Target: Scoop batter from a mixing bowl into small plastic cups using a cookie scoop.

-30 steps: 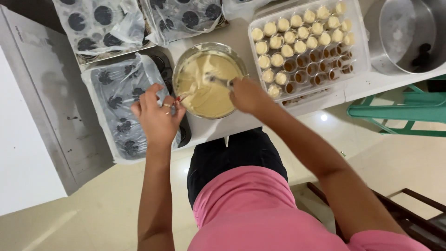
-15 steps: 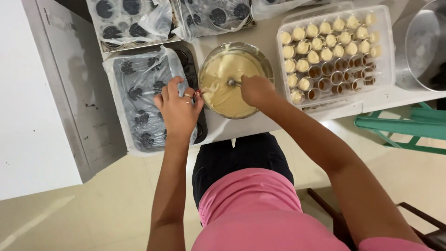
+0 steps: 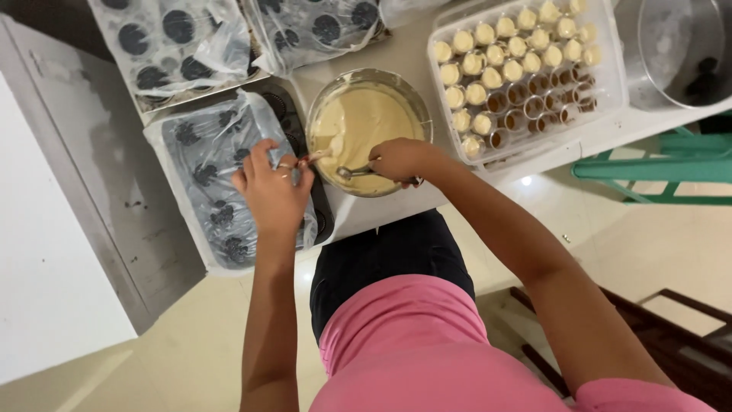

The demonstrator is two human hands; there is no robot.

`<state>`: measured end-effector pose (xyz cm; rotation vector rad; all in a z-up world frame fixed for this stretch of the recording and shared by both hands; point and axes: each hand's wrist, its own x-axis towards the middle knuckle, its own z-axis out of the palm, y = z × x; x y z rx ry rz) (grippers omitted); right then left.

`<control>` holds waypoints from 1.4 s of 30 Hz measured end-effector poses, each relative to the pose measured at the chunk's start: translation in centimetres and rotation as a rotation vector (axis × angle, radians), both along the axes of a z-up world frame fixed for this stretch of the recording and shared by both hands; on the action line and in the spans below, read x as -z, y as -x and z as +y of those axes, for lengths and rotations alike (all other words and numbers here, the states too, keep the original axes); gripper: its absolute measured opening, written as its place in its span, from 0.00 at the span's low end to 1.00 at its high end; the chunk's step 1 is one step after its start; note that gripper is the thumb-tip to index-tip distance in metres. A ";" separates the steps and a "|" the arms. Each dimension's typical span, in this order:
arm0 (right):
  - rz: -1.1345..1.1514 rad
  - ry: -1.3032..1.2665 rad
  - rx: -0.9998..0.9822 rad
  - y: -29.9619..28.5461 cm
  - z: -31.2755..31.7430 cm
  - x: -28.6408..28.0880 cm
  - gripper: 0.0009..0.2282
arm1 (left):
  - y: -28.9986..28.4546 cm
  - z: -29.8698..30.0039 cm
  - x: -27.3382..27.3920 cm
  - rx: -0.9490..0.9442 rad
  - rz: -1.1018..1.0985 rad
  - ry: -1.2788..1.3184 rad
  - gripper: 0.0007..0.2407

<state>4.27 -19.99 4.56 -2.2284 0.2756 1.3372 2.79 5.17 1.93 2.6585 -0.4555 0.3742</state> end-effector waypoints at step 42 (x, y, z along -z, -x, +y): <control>0.289 -1.427 1.044 17.4 -8.2 8.6 0.34 | 2.2 -4.7 -0.3 -0.229 -0.120 0.247 0.14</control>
